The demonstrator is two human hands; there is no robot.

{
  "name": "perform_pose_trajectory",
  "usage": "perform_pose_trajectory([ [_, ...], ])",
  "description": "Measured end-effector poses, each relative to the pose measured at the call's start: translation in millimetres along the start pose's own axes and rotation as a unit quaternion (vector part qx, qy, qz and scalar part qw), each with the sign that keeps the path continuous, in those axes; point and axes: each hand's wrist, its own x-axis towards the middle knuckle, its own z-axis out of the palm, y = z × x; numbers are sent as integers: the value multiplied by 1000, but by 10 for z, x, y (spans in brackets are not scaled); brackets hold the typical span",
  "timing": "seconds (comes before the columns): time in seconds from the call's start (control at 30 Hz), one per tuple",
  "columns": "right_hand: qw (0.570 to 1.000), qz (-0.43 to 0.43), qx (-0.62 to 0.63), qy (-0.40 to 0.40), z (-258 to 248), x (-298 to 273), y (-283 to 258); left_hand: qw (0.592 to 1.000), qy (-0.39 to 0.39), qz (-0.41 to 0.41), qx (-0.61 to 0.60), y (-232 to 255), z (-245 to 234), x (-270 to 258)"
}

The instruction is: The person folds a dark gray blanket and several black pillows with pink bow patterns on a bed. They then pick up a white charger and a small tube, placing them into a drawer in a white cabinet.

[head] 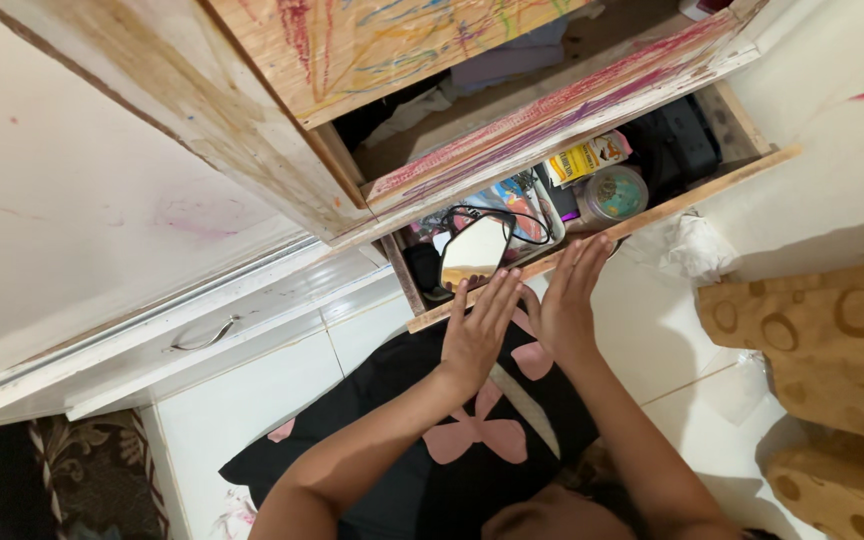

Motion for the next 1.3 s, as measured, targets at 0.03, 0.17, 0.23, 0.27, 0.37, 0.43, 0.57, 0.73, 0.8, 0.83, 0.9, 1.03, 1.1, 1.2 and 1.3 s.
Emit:
perform_pose_trajectory([
  [0.03, 1000, 1, -23, -10, -11, -4, -1, 1000, -5, 9, 6, -39, 0, -8],
  [0.17, 988, 26, -139, -55, -312, 118, -255, 996, 20, 8, -81, -151, -118, -21],
  [0.23, 982, 47, -173, -67, -605, 226, -483, 989, 0, 15, -148, -294, -221, -40],
  [0.27, 981, 54, -172, -66, -728, 296, -625, 988, -7, 16, -151, -362, -298, -69],
  [0.37, 980, 63, -176, -65, -943, 557, -1087, 993, -2, 9, -119, -688, -533, -195],
  [0.43, 980, 62, -175, -66, -1068, 665, -1369, 998, 30, -5, -56, -901, -721, -356],
  [0.57, 979, 73, -151, -119, -1287, 789, -1956, 994, 76, -81, -16, -1351, -1220, -728],
  [0.73, 961, 89, -132, -228, -1671, 865, -2773, 966, -47, -154, -203, -1930, -2170, -1382],
  [0.8, 939, 99, -152, -291, -1831, 898, -3129, 953, -46, -203, -221, -2111, -2539, -1657],
  [0.83, 955, 59, -119, -265, -1935, 900, -3299, 945, -42, -228, -231, -2180, -2715, -1782],
  [0.9, 976, -25, -49, -210, -2153, 902, -3652, 933, -63, -263, -235, -2298, -3073, -2069],
  [1.03, 907, -25, -96, -410, -2584, 1029, -4335, 885, -157, -333, -286, -2486, -3694, -2534],
  [1.1, 882, -65, -97, -457, -2806, 1097, -4610, 876, -167, -354, -281, -2539, -3937, -2743],
  [1.2, 851, -115, -100, -502, -3073, 1235, -4951, 856, -154, -405, -281, -2551, -4238, -3013],
  [1.3, 827, -185, -133, -514, -3258, 1352, -5272, 827, -146, -463, -285, -2588, -4490, -3243],
])
